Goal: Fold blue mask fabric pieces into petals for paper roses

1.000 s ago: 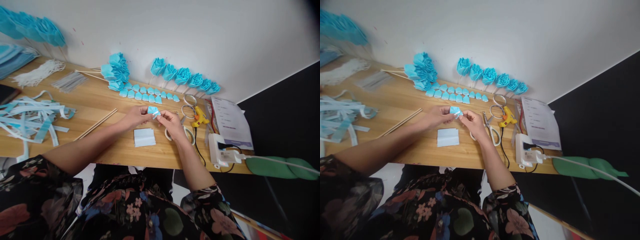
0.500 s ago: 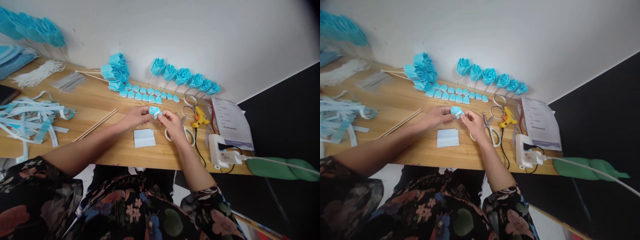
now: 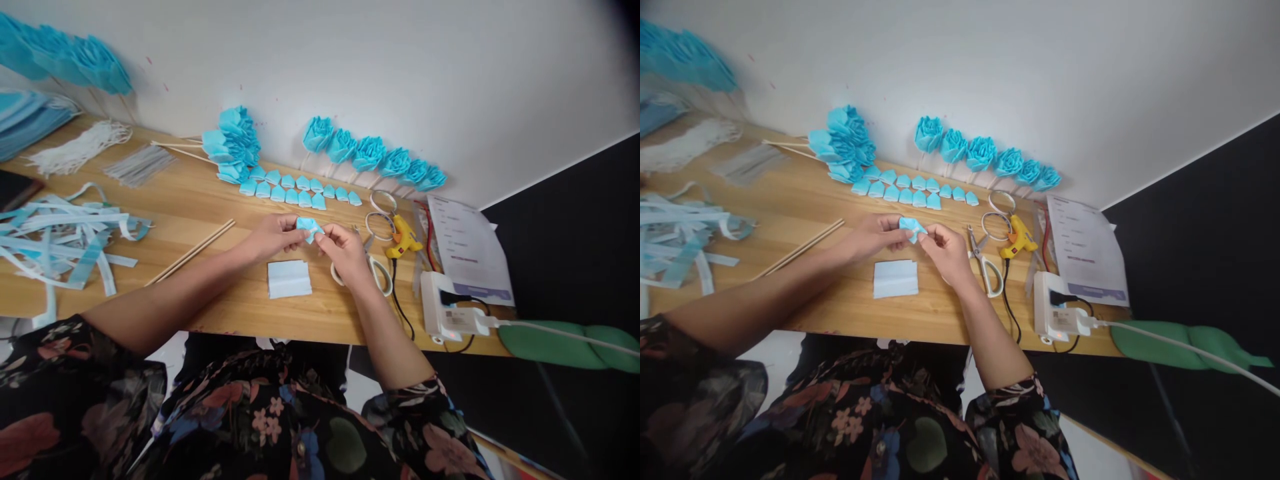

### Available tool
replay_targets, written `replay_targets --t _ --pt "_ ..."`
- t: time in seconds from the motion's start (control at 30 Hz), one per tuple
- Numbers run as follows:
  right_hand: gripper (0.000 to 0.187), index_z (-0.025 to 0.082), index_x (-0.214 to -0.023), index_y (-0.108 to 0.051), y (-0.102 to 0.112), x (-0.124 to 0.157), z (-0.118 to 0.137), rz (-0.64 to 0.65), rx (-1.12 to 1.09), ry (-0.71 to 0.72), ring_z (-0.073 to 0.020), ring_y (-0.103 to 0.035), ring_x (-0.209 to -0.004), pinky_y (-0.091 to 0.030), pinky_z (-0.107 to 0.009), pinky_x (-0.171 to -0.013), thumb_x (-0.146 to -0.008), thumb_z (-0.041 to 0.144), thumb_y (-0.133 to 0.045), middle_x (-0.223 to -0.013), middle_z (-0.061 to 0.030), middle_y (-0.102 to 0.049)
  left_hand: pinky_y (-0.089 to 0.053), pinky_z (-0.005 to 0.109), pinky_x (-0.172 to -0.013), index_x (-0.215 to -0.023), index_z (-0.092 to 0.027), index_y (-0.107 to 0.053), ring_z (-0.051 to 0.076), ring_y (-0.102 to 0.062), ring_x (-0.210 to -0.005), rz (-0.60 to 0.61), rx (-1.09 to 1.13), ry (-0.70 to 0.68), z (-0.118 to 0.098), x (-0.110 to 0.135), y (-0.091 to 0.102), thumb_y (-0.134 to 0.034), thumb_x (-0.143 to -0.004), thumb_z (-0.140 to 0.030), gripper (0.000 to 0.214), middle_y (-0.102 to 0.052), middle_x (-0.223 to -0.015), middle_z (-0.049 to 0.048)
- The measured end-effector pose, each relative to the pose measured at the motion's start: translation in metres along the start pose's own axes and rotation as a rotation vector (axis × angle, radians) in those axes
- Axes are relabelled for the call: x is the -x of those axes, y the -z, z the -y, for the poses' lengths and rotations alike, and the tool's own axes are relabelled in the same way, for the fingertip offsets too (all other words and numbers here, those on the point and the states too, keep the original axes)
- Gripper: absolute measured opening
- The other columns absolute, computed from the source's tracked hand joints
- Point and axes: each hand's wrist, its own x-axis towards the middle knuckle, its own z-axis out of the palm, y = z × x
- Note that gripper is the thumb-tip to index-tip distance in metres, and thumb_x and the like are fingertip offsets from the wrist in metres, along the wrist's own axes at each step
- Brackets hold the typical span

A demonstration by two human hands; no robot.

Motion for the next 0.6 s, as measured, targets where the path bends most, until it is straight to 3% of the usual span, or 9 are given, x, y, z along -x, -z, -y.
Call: replay_targets --t 0.13,0.3,0.47,0.6 --pt "0.031 0.021 -0.082 -0.066 0.0006 0.0012 0.0070 0.053 -0.116 -0.016 -0.0132 -0.055 -0.067 -0.045 -0.027 -0.065 -0.081 0.052 -0.067 -0.077 0.0000 -0.065 -0.038 0.022 -0.055 -0.069 -0.016 -0.056 0.009 -0.048 -0.056 0.001 0.004 -0.013 -0.0004 0.0018 -0.0009 -0.065 -0.079 -0.028 0.018 -0.053 -0.059 -0.0023" --pt "0.036 0.021 -0.073 -0.062 -0.0004 0.0002 0.0059 -0.020 -0.061 0.001 -0.0122 -0.050 -0.064 -0.042 -0.026 -0.062 -0.077 0.055 -0.071 -0.067 0.0020 -0.057 -0.029 0.022 -0.052 -0.072 -0.016 -0.057 0.007 -0.039 -0.055 0.034 -0.064 -0.036 0.0000 0.0036 -0.0041 -0.066 -0.079 -0.030 0.018 -0.046 -0.060 -0.0049" --pt "0.035 0.021 -0.073 -0.062 0.0014 -0.0020 0.0003 0.014 -0.120 0.013 -0.0134 -0.053 -0.066 -0.045 -0.028 -0.068 -0.084 0.055 -0.065 -0.067 0.0015 -0.058 -0.036 0.022 -0.058 -0.073 -0.016 -0.057 0.009 -0.045 -0.060 0.085 -0.107 -0.092 0.0004 0.0027 -0.0016 -0.064 -0.079 -0.034 0.020 -0.052 -0.066 -0.0028" --pt "0.033 0.021 -0.074 -0.062 0.0036 -0.0034 -0.0015 -0.004 -0.106 0.020 -0.0135 -0.054 -0.066 -0.045 -0.027 -0.067 -0.084 0.052 -0.064 -0.067 0.0016 -0.059 -0.041 0.023 -0.059 -0.073 -0.017 -0.057 0.011 -0.051 -0.063 0.089 -0.136 -0.050 -0.0027 0.0024 0.0035 -0.065 -0.079 -0.037 0.023 -0.059 -0.069 0.0001"
